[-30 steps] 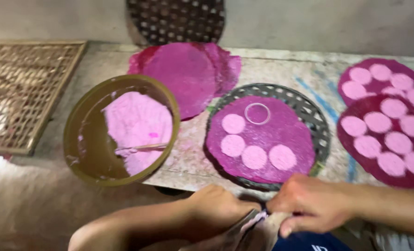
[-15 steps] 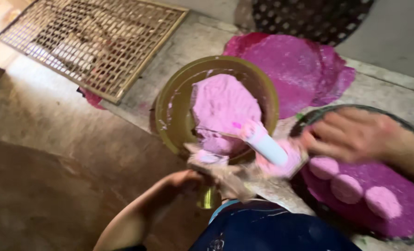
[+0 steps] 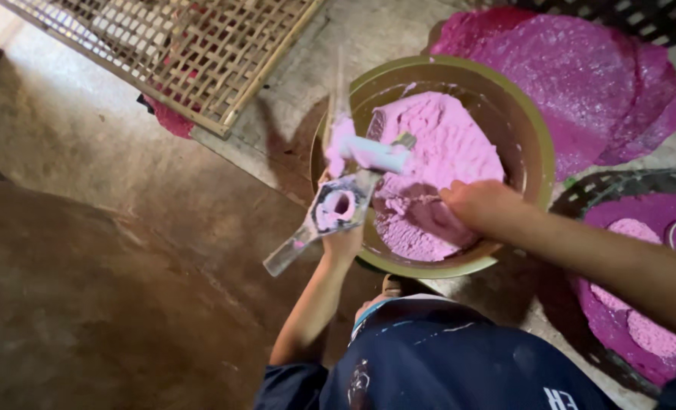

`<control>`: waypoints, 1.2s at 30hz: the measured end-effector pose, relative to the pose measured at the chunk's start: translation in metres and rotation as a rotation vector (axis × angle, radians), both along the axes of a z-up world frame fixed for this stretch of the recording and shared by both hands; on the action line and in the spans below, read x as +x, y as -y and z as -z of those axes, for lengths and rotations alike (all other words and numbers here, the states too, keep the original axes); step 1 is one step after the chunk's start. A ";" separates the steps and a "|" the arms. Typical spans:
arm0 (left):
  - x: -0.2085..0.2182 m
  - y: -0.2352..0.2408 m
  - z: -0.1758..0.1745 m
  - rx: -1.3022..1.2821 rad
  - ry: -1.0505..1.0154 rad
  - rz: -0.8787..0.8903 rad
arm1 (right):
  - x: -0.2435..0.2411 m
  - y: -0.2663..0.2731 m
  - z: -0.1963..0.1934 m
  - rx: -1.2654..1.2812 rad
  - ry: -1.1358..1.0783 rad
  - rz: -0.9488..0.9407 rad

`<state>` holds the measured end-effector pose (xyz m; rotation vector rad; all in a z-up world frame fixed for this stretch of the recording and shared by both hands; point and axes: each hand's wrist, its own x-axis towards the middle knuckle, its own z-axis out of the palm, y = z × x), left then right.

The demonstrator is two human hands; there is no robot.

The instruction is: The person scoops pink dough from a bowl and presses it into a handheld mold, then ejects circular pieces onto a tray. The person repeats this process, arranging the finished pieces on a tray.

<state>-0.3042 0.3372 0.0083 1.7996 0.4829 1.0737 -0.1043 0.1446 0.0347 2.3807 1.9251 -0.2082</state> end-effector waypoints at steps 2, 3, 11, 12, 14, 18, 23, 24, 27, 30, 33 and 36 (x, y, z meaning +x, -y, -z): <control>0.003 0.004 -0.006 0.176 0.034 -0.056 | 0.009 -0.004 0.002 -0.049 0.010 -0.048; 0.003 0.005 -0.010 0.154 0.038 -0.033 | 0.010 -0.007 0.002 -0.047 0.013 -0.076; 0.002 0.004 -0.022 0.088 0.029 -0.048 | -0.007 0.003 0.006 -0.394 -0.088 -0.207; 0.003 0.003 -0.022 0.092 -0.011 -0.046 | -0.008 0.013 0.004 -0.406 -0.130 -0.192; 0.003 0.002 -0.022 0.096 -0.095 -0.039 | -0.011 0.035 -0.006 -0.432 -0.220 -0.162; 0.003 0.004 -0.027 0.086 0.057 0.008 | -0.017 0.070 -0.059 -0.285 -0.377 0.030; 0.010 0.009 -0.047 0.188 0.011 0.029 | 0.004 0.095 -0.142 -0.662 -0.241 0.281; 0.011 0.011 -0.053 0.290 -0.107 -0.003 | 0.011 0.093 -0.154 -0.569 -0.322 0.289; 0.013 0.017 -0.069 0.522 -0.330 0.014 | 0.025 0.087 -0.182 -0.261 -0.625 0.177; 0.016 0.023 -0.081 0.557 -0.329 0.217 | 0.027 0.069 -0.204 -0.127 -0.643 0.044; 0.027 0.032 -0.080 0.543 -0.357 0.253 | 0.012 0.041 -0.213 -0.382 -0.033 0.307; 0.040 0.037 -0.064 0.592 -0.347 0.229 | -0.030 0.013 -0.187 -0.295 0.444 -0.114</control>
